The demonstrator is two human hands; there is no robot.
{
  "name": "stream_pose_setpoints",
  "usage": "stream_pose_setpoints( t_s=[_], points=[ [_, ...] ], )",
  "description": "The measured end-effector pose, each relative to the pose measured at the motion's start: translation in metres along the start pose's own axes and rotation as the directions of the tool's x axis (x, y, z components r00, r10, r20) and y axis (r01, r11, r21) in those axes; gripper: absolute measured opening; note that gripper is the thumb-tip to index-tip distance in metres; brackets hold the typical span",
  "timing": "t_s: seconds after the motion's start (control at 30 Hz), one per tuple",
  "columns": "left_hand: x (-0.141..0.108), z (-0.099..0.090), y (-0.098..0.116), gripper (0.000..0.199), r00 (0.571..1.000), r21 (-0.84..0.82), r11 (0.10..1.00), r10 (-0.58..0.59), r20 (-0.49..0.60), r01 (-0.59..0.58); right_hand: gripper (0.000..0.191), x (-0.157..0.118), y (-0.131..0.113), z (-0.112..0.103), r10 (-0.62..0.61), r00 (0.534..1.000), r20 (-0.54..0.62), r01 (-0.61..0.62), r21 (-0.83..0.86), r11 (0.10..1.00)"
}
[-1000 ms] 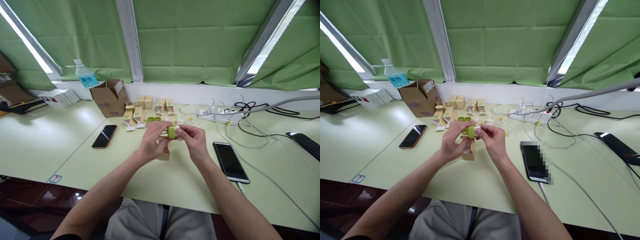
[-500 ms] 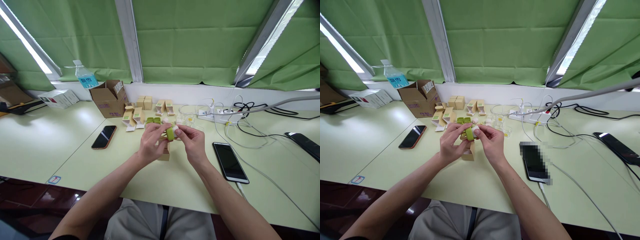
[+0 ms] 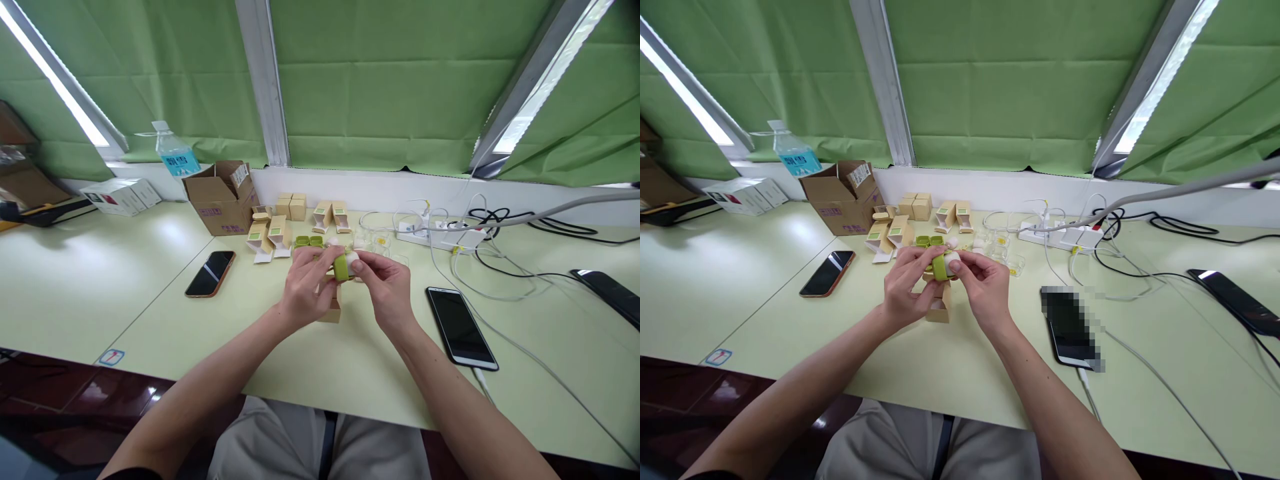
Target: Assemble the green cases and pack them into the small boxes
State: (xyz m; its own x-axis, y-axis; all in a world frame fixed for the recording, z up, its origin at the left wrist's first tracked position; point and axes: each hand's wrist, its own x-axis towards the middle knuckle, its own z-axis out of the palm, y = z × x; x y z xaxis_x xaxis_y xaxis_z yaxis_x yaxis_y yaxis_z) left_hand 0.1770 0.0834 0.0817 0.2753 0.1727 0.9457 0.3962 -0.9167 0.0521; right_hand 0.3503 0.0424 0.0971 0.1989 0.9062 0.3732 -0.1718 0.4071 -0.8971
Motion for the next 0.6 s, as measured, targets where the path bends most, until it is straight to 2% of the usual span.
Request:
stream_pose_setpoints(
  t_s=[0.17, 0.27, 0.33, 0.4, 0.47, 0.53, 0.6],
  points=[
    [0.000, 0.002, 0.002, 0.068, 0.998, -0.132, 0.990, -0.052, 0.023, 0.054, 0.050, -0.007, -0.002, 0.010, -0.047, 0.999, -0.007, 0.047, -0.024, 0.999],
    [-0.001, 0.003, 0.001, 0.065, 0.990, -0.201, 0.970, -0.131, 0.047, 0.138, 0.044, -0.013, 0.001, 0.015, -0.128, 0.992, 0.010, 0.129, -0.107, 0.986],
    [-0.002, 0.002, 0.000, 0.065, 0.968, -0.303, 0.920, -0.229, 0.101, 0.249, 0.035, -0.015, 0.002, 0.013, -0.216, 0.975, 0.053, 0.222, -0.197, 0.955],
    [-0.001, 0.000, -0.001, 0.068, 0.931, -0.451, 0.814, -0.326, 0.165, 0.366, 0.029, -0.016, 0.000, 0.010, -0.325, 0.940, 0.106, 0.342, -0.285, 0.895],
    [0.001, -0.003, -0.003, 0.064, 0.892, -0.581, 0.681, -0.395, 0.221, 0.446, 0.029, -0.014, -0.004, 0.006, -0.464, 0.871, 0.163, 0.490, -0.379, 0.785],
    [0.004, -0.006, -0.004, 0.058, 0.860, -0.658, 0.570, -0.432, 0.270, 0.493, 0.039, -0.011, -0.006, 0.002, -0.615, 0.751, 0.242, 0.643, -0.479, 0.597],
    [0.006, -0.010, -0.004, 0.056, 0.829, -0.691, 0.477, -0.436, 0.351, 0.543, 0.049, -0.008, -0.007, -0.001, -0.708, 0.616, 0.345, 0.746, -0.545, 0.383]
  ],
)
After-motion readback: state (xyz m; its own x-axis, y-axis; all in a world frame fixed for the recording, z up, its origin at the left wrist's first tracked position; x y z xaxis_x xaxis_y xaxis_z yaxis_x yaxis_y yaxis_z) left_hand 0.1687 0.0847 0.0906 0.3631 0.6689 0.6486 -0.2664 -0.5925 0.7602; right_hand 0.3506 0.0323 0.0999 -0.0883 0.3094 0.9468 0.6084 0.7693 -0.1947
